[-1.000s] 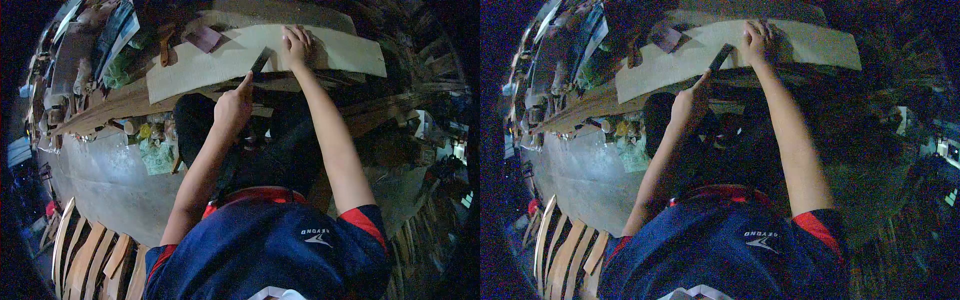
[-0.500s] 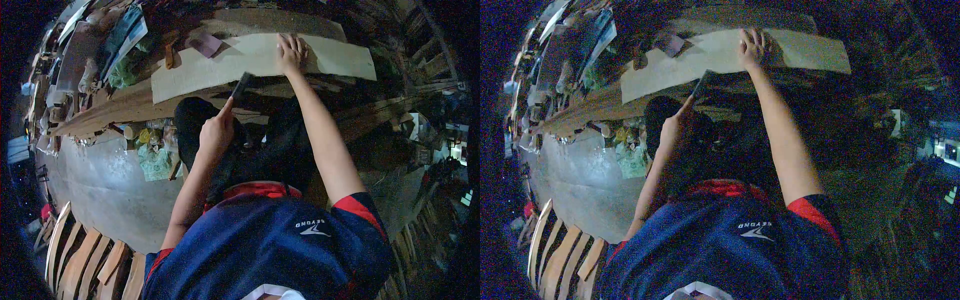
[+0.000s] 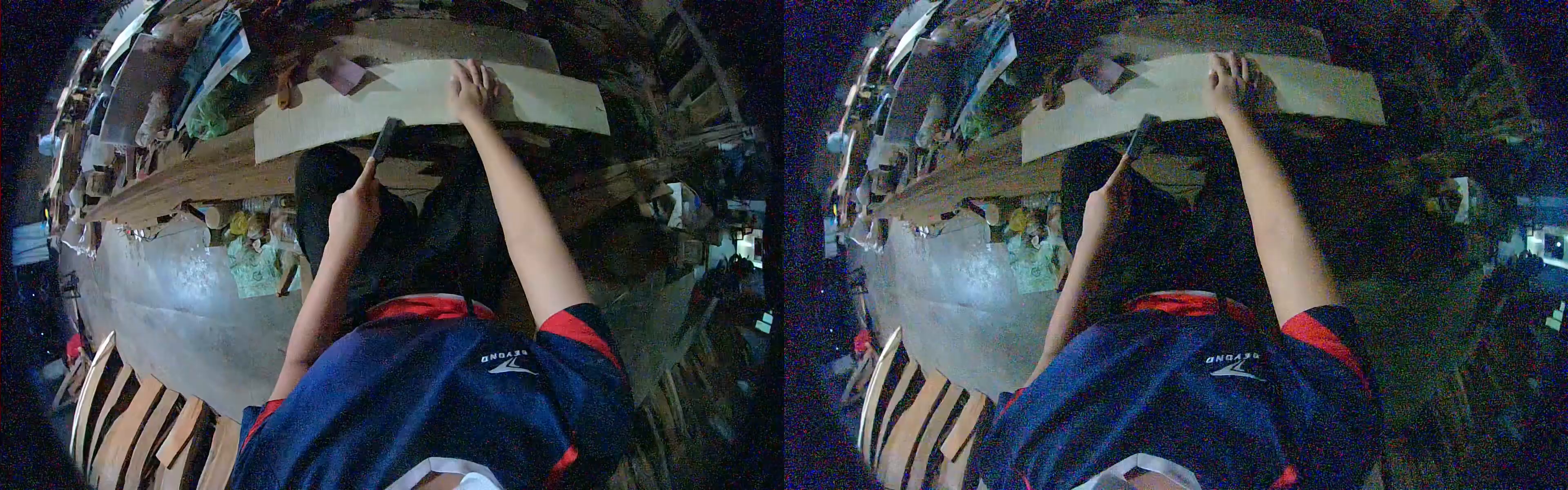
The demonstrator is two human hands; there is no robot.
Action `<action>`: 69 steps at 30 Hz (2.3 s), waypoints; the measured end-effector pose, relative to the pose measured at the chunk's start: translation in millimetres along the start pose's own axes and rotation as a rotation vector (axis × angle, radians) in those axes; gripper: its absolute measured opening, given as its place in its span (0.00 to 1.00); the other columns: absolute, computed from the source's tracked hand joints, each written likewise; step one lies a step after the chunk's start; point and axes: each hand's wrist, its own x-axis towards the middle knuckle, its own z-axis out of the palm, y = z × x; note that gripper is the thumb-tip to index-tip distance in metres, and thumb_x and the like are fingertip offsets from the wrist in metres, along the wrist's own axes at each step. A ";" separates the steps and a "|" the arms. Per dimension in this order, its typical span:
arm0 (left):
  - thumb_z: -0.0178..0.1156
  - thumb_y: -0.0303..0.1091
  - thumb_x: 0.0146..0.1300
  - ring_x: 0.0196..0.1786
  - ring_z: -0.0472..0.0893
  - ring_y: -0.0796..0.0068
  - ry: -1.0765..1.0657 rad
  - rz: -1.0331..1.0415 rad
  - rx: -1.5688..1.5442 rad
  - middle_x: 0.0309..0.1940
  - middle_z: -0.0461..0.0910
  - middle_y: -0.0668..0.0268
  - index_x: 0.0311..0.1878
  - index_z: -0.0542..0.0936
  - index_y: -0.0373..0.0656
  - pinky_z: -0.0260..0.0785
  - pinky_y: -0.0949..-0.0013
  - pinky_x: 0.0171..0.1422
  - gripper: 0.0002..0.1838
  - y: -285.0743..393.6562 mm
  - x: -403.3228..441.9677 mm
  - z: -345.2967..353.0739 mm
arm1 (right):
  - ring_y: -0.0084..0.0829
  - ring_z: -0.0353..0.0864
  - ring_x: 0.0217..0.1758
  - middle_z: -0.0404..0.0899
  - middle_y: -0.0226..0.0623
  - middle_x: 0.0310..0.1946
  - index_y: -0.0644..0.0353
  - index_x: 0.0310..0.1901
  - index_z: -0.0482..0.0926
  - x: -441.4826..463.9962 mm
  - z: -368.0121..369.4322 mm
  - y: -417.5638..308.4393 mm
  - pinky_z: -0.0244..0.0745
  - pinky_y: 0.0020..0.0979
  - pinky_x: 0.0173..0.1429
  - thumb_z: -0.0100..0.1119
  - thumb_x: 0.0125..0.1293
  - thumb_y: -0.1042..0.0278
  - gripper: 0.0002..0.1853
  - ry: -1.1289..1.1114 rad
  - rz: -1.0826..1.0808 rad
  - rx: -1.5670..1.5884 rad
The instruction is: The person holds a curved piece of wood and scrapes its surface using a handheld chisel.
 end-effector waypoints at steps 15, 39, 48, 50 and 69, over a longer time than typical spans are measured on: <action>0.51 0.35 0.55 0.22 0.74 0.54 0.047 0.108 0.147 0.21 0.71 0.52 0.57 0.62 0.59 0.66 0.59 0.24 0.25 8.1 27.1 0.2 | 0.40 0.50 0.64 0.55 0.34 0.60 0.49 0.53 0.67 12.7 11.7 -17.0 0.41 0.39 0.64 0.43 0.59 0.54 0.21 -0.146 -0.063 0.049; 0.47 0.34 0.56 0.21 0.75 0.55 -0.015 0.109 0.262 0.22 0.71 0.52 0.60 0.56 0.59 0.67 0.59 0.22 0.27 21.5 44.1 10.3 | 0.38 0.51 0.63 0.60 0.33 0.58 0.33 0.52 0.67 10.6 8.0 -15.1 0.29 0.47 0.64 0.41 0.59 0.56 0.18 -0.078 -0.098 0.085; 0.45 0.36 0.57 0.24 0.75 0.55 -0.017 0.117 0.216 0.22 0.71 0.52 0.60 0.57 0.60 0.68 0.58 0.25 0.25 15.6 52.1 17.0 | 0.39 0.52 0.63 0.59 0.34 0.58 0.34 0.53 0.67 11.1 8.0 -14.8 0.32 0.50 0.63 0.42 0.59 0.55 0.18 -0.087 -0.105 0.076; 0.45 0.37 0.58 0.24 0.75 0.55 0.005 0.088 0.253 0.23 0.72 0.53 0.60 0.57 0.59 0.68 0.58 0.25 0.24 19.2 59.1 23.1 | 0.37 0.52 0.63 0.59 0.32 0.59 0.33 0.53 0.66 12.1 16.0 -9.8 0.32 0.50 0.63 0.41 0.59 0.55 0.18 -0.068 -0.124 0.102; 0.48 0.33 0.55 0.30 0.75 0.52 -0.091 0.067 0.219 0.30 0.72 0.50 0.59 0.58 0.50 0.68 0.58 0.31 0.26 31.6 69.7 6.1 | 0.36 0.54 0.62 0.60 0.30 0.58 0.33 0.53 0.66 12.0 7.3 -14.6 0.34 0.47 0.64 0.40 0.60 0.54 0.18 -0.094 -0.105 0.012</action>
